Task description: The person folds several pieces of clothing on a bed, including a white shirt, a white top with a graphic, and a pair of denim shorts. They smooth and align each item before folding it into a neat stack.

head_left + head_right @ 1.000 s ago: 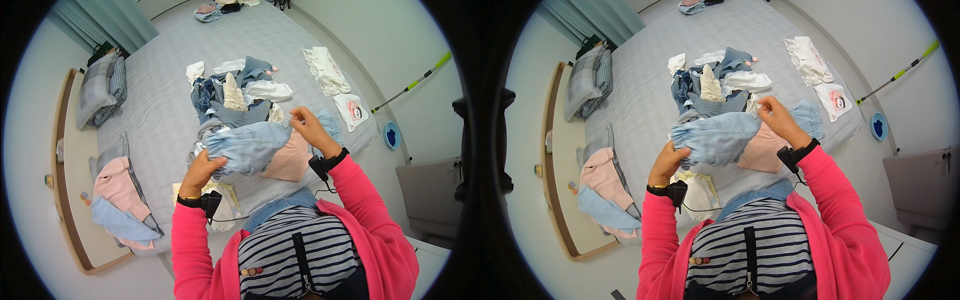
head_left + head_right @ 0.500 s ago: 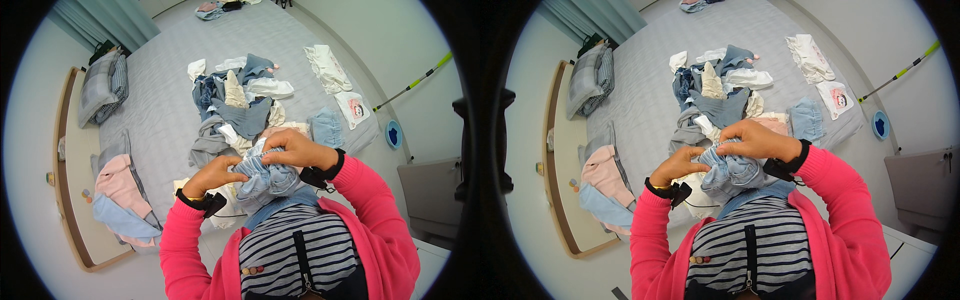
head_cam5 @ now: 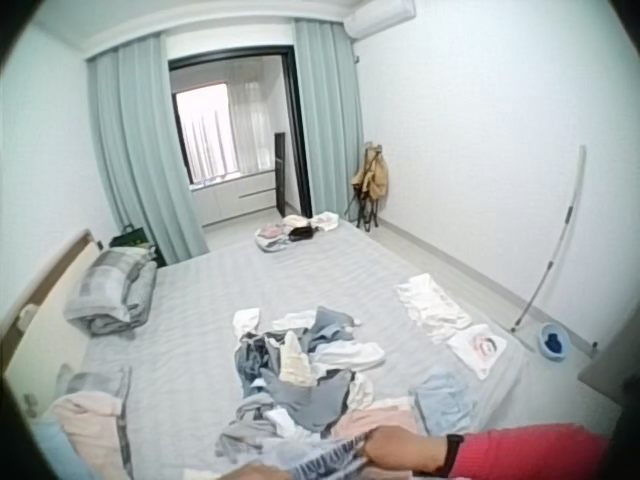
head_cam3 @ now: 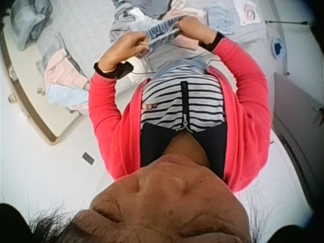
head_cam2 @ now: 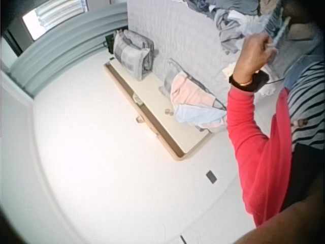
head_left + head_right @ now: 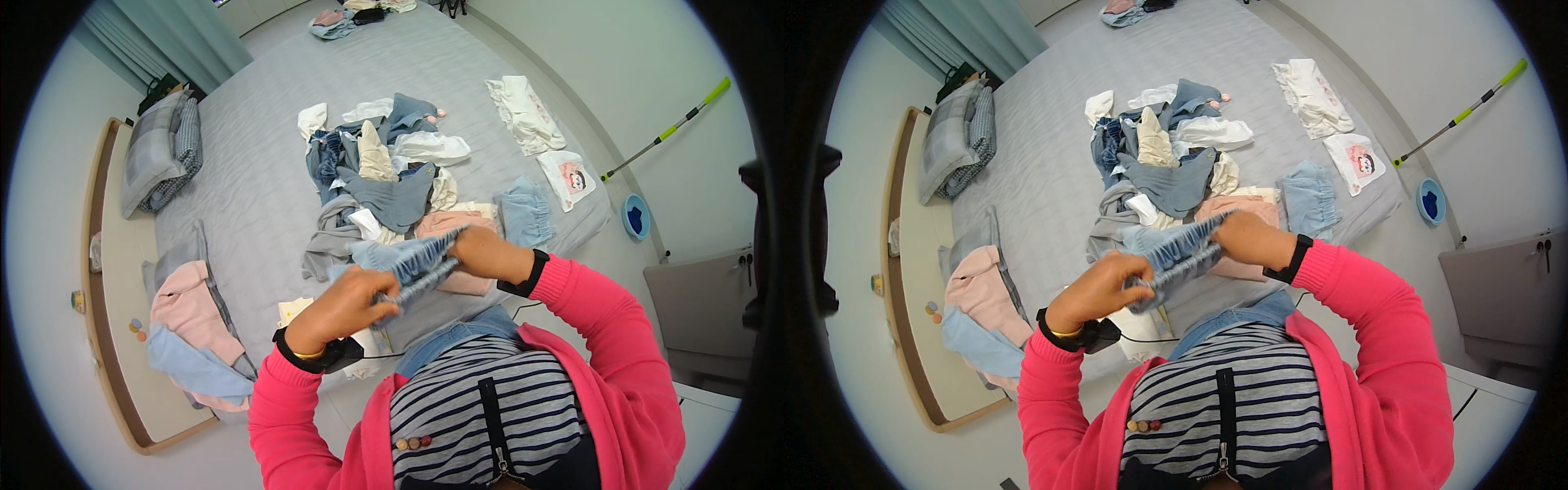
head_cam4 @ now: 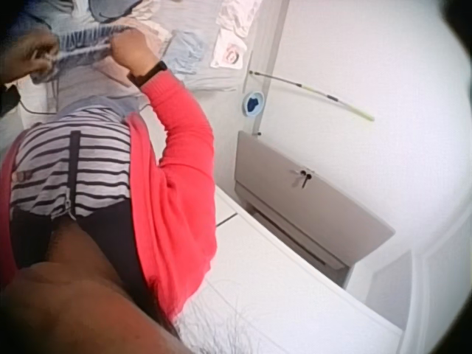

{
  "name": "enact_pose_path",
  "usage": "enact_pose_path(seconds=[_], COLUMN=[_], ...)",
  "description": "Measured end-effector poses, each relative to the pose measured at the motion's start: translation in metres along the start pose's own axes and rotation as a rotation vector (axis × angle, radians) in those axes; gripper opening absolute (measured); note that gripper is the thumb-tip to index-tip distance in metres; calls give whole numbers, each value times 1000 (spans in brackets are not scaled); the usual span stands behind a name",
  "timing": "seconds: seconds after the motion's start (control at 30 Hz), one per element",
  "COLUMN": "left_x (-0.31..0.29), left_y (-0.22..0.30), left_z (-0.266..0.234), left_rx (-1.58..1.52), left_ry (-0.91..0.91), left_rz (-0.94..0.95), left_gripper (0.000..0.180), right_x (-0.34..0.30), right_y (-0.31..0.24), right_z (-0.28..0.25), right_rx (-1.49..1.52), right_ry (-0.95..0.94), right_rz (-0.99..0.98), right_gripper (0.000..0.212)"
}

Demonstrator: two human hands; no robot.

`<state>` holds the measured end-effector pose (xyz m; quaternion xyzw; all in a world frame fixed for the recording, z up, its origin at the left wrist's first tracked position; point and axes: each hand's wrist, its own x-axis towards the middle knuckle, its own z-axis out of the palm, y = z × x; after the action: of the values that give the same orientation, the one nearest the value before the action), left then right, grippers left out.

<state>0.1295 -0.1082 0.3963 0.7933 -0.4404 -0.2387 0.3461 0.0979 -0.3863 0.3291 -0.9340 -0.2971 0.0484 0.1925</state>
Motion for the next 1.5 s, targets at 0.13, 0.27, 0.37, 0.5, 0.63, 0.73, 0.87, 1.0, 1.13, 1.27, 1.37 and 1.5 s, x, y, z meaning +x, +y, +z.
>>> enact_pose_path(seconds=[0.13,0.27,0.37,0.5,0.63,0.73,0.87,1.0,1.13,1.27,1.37,1.5], left_x=[-5,-9,-2,6,21,33,36,52,57,54,51,49], left_y=[-11,-27,-35,-37,-32,-29,-20,-16,-23,-24,-14,-3], left_z=[1,1,1,0,1,-7,-13,3,0,-23,-27,-16], left_rx=[577,693,603,645,555,505,381,-129,14,-7,-93,-5], left_ry=[280,463,164,673,314,444,435,159,299,329,226,-121], left_rz=[-89,-26,-99,52,55,121,47,-53,150,247,147,-95], left_gripper=[19,17,17,14,12,13,27,44,22,25,25,53], right_x=[9,14,18,18,25,30,33,39,35,25,24,29], right_y=[-3,-9,-8,4,13,12,4,-11,-11,-3,2,4], right_z=[-24,-46,-49,-45,-43,-47,-62,-64,-64,-68,-67,-59], right_rx=[-10,-126,-143,-17,-165,-105,77,212,329,314,196,303], right_ry=[250,389,49,528,139,214,298,305,192,-50,-197,38], right_rz=[-155,-141,-32,-94,-24,-17,-71,-206,-131,-41,119,-76], right_gripper=[21,21,21,18,14,13,12,12,21,33,22,15])
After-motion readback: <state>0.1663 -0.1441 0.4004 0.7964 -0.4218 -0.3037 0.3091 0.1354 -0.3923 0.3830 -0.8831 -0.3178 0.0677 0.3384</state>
